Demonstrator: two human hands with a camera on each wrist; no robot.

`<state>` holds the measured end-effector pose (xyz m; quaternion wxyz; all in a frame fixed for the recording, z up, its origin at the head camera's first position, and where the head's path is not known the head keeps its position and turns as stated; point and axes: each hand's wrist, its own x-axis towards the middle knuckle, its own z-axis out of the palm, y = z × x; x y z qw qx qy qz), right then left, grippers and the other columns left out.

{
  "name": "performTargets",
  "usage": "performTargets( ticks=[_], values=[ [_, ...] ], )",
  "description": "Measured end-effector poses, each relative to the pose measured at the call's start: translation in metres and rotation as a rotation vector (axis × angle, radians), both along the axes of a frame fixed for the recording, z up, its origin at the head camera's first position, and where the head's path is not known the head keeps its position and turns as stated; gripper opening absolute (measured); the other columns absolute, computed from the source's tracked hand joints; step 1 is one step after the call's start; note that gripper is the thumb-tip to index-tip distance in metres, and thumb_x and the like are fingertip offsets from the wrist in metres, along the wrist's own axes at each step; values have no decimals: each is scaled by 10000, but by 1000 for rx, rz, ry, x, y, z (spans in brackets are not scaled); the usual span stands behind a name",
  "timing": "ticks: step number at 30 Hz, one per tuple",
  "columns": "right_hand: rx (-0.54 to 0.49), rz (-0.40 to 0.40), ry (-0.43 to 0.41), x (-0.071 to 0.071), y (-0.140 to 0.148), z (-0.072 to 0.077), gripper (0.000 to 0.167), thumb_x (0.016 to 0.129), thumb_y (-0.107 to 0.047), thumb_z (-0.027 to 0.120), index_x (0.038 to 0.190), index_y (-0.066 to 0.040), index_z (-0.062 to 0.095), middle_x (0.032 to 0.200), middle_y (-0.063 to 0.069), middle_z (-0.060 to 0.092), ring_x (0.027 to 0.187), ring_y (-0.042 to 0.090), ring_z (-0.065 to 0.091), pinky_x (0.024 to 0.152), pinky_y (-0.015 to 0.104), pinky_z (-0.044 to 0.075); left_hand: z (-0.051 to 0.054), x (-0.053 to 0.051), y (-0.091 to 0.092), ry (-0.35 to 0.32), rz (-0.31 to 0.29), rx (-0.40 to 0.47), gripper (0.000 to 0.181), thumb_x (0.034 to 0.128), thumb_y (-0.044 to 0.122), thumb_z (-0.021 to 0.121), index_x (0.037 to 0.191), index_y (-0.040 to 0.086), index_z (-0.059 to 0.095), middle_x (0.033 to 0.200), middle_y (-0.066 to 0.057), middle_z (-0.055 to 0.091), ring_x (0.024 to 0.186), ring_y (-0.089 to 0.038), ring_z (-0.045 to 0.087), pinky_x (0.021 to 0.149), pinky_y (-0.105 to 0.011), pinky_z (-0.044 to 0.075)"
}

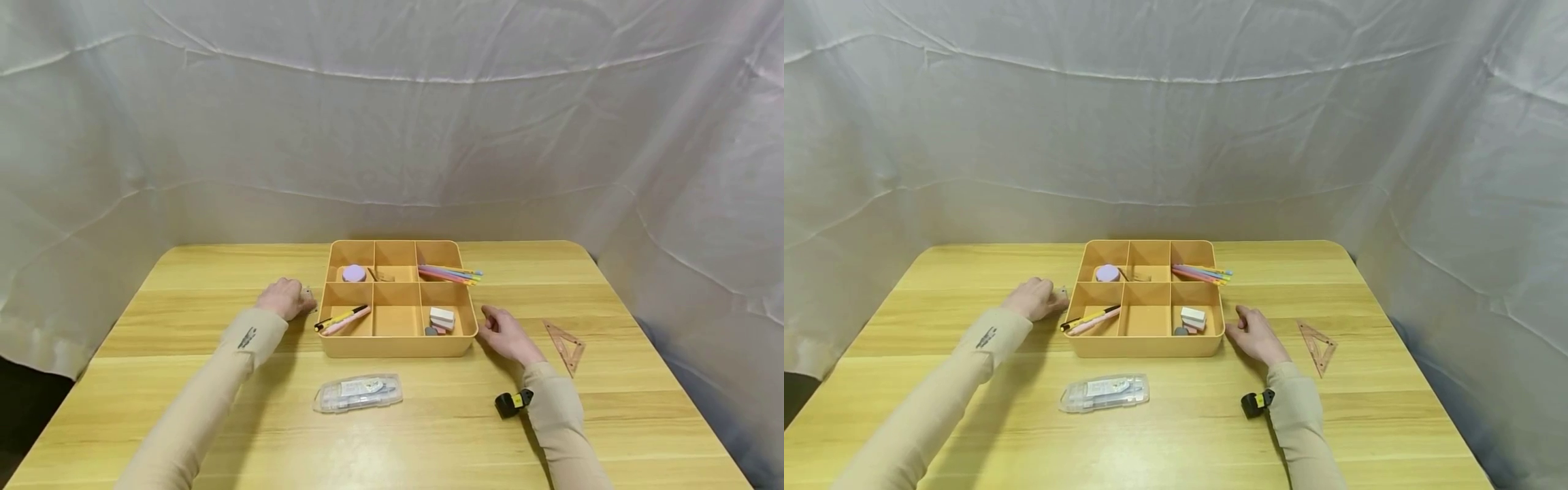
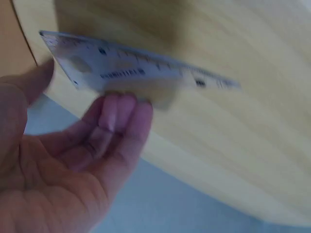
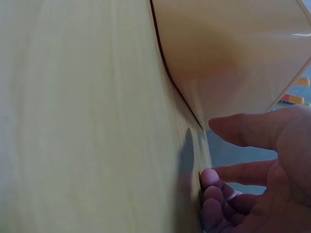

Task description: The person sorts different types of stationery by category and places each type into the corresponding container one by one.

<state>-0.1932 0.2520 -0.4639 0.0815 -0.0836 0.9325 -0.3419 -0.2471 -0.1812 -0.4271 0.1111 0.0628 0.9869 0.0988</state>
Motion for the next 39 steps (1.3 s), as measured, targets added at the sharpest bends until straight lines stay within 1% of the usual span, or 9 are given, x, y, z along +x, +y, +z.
performTargets(
  ticks=[2, 5, 14, 18, 22, 26, 30, 35, 39],
  values=[
    [0, 4, 8, 0, 0, 1, 563, 973, -96, 554, 1400, 232, 390, 941, 148, 528, 861, 217, 491, 766, 299, 426, -1, 1, 1, 8, 24, 42, 382, 914, 348, 722, 847, -18, 634, 957, -245, 672, 839, -336, 630, 841, -507, 579],
    [6, 6, 14, 0, 0, 1, 559, 972, -99, 558, 1397, 227, 399, 942, 150, 536, 858, 216, 497, 761, 297, 430, -1, 3, 4, 10, 62, 70, 420, 858, 365, 791, 867, -17, 616, 942, -219, 636, 858, -335, 602, 849, -505, 559],
    [7, 2, 14, 0, 0, 2, 568, 972, -100, 562, 1397, 235, 391, 945, 152, 539, 865, 219, 502, 767, 303, 435, 1, 2, 10, -4, 146, 91, 410, 833, 342, 822, 858, -5, 605, 974, -215, 638, 904, -367, 606, 882, -518, 537],
    [13, 2, 20, 0, -1, 3, 557, 972, -100, 565, 1388, 233, 405, 939, 153, 542, 857, 221, 500, 758, 298, 430, -2, 2, 8, -1, 160, 124, 468, 823, 352, 828, 940, -29, 583, 989, -217, 636, 938, -380, 615, 934, -521, 516],
    [13, 1, 16, 0, -1, 3, 557, 970, -102, 566, 1389, 229, 409, 941, 150, 544, 862, 222, 500, 767, 293, 429, -6, 4, 2, 9, 158, 180, 580, 861, 346, 797, 1126, -72, 494, 1040, -285, 647, 972, -430, 630, 927, -540, 518],
    [11, 0, 10, 0, -1, 2, 563, 970, -105, 561, 1397, 225, 402, 951, 153, 547, 875, 226, 504, 788, 307, 442, -7, 6, -8, 50, 150, 244, 464, 954, 251, 695, 1223, -51, 466, 1134, -357, 647, 989, -462, 647, 858, -547, 539],
    [3, 8, 12, -1, 0, 0, 565, 968, -95, 552, 1400, 231, 390, 952, 161, 550, 884, 235, 511, 804, 330, 454, -1, 7, -17, 95, 160, 253, 385, 1022, 222, 577, 1308, -21, 495, 1229, -332, 651, 1046, -485, 655, 868, -558, 552],
    [3, 16, 29, -2, 2, -1, 548, 963, -82, 553, 1388, 232, 405, 942, 154, 551, 891, 241, 509, 818, 337, 449, 12, 6, -23, 108, 182, 287, 502, 1041, 269, 545, 1431, -24, 428, 1239, -299, 660, 1090, -465, 656, 915, -563, 545],
    [4, 18, 27, -1, 1, 2, 539, 970, -92, 557, 1382, 226, 416, 940, 153, 551, 889, 241, 508, 809, 326, 442, 22, 4, -26, 120, 129, 354, 578, 1024, 219, 566, 1468, -69, 333, 1259, -355, 587, 1142, -483, 598, 989, -581, 509]
  ],
)
